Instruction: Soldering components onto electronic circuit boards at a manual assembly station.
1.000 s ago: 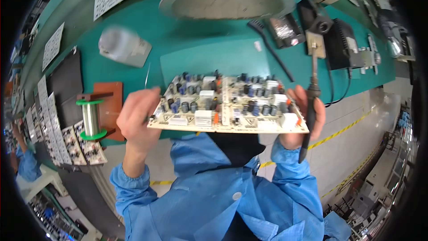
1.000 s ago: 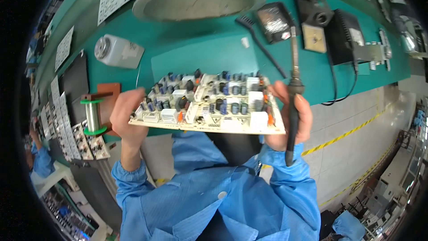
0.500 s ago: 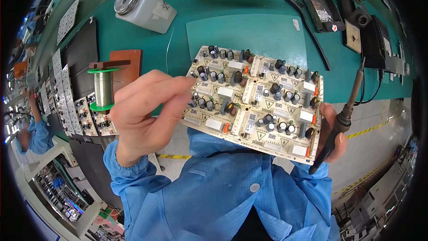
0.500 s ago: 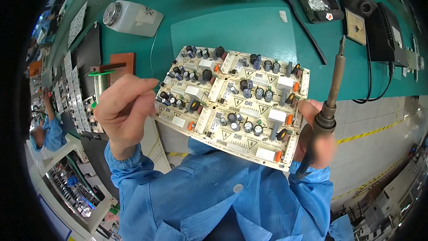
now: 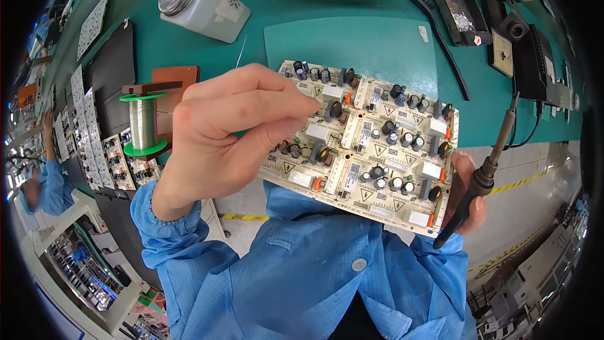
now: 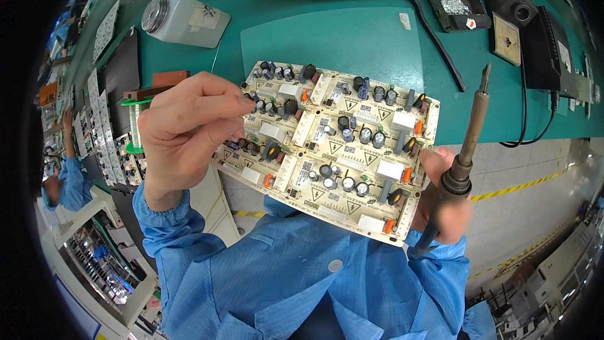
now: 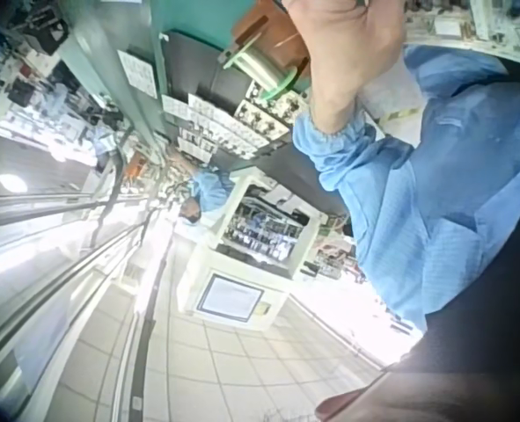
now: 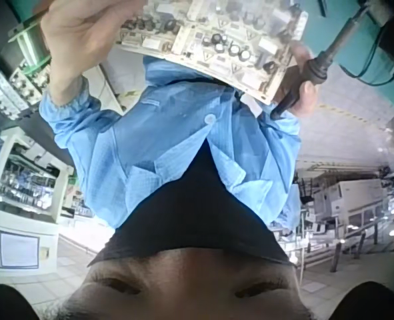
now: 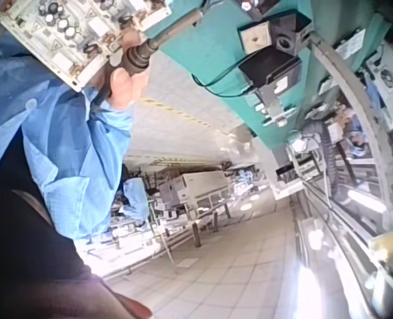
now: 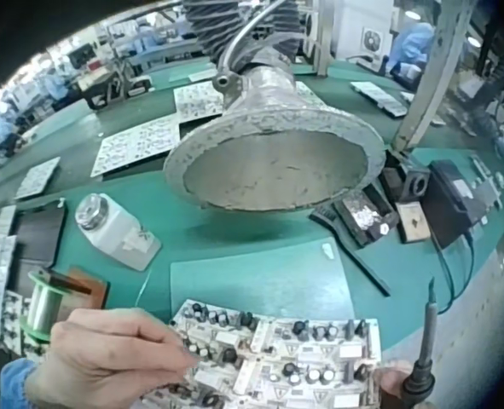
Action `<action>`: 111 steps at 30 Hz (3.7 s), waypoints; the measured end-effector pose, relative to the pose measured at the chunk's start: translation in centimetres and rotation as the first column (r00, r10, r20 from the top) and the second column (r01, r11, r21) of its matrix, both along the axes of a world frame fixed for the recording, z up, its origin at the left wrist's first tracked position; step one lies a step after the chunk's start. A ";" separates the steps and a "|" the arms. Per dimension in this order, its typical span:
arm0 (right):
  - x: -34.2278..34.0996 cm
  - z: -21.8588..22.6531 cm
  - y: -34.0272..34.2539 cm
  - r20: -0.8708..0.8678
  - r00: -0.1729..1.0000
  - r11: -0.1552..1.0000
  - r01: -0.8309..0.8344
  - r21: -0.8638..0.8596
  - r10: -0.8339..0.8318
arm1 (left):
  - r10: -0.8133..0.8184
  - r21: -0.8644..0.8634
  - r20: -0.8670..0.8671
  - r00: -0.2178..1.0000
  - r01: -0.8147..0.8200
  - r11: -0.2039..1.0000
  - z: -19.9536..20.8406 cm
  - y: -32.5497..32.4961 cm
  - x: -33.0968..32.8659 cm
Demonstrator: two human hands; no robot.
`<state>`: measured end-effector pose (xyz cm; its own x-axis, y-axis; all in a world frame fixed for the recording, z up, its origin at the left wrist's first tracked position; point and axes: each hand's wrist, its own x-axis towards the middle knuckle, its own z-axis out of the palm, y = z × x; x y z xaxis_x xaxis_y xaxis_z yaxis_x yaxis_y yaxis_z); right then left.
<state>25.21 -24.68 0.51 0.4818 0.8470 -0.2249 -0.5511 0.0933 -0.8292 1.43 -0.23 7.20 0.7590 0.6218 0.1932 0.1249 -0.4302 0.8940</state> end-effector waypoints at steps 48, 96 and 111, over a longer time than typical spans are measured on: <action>-0.2 1.6 0.4 0.021 1.000 0.983 0.018 -0.185 -0.014 | -0.193 -0.153 -0.252 0.948 0.158 0.976 1.6 1.2 2.2; -0.6 -2.4 2.0 0.389 0.912 0.845 -0.107 0.524 -0.126 | -0.432 -0.085 -0.657 0.618 0.508 0.857 5.4 2.2 5.1; -1.2 0.8 1.6 0.281 0.959 0.952 -0.107 0.287 0.023 | -0.327 0.331 -0.432 0.841 0.485 0.810 2.2 1.3 3.8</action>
<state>24.02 -23.08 1.33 0.4300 0.8862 0.1725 -0.3225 0.3292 -0.8875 5.28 1.05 9.44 0.9861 0.1614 0.0402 0.1124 -0.8249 0.5540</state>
